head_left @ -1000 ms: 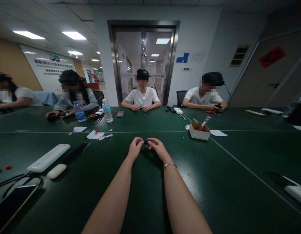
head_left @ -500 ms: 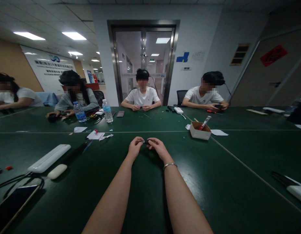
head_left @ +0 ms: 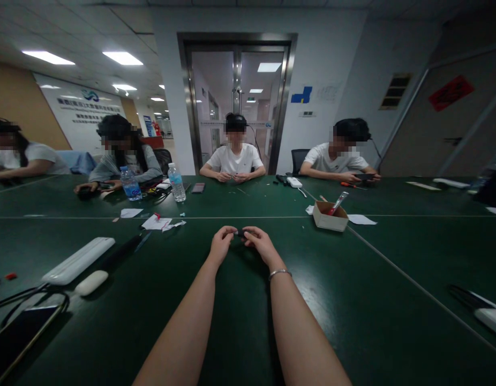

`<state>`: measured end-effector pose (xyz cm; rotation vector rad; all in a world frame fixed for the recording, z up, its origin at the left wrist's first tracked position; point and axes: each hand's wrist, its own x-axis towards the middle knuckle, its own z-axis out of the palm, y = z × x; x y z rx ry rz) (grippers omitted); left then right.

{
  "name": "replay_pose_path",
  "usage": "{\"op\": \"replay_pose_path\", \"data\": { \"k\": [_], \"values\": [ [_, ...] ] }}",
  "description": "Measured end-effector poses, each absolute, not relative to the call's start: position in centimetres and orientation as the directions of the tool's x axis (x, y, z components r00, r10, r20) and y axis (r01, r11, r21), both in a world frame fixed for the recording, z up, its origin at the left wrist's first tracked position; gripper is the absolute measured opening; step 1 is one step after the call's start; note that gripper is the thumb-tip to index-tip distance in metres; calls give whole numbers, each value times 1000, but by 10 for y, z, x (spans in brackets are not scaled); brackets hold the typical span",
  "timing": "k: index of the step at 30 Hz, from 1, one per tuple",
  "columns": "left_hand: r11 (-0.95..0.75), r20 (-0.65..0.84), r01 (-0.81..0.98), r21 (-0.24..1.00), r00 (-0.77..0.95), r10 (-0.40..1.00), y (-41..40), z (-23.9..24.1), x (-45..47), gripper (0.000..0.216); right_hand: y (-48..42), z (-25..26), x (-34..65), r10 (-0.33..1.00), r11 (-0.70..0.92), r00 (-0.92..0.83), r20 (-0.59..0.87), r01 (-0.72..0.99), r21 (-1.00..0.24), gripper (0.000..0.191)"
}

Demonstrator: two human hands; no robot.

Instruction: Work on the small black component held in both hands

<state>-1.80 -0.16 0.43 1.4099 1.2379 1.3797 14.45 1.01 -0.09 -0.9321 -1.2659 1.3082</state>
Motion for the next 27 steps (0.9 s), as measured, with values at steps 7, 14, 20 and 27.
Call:
{"op": "replay_pose_path", "data": {
  "k": [7,14,20,27],
  "values": [
    [-238,243,80,968,-69,968,0,-1,-20,23,8,0,144,976,107,-170,135,-161,-981,38],
    [-213,221,125,969,-53,974,1,-1,-19,26,11,-3,146,980,110,-147,135,-169,-979,39],
    [-206,215,127,970,-65,974,-3,2,-19,24,11,-3,147,979,107,-157,130,-148,-983,39],
    [-230,240,103,968,-97,966,0,-4,-20,28,10,-3,147,974,127,-171,150,-137,-982,38]
  ]
}}
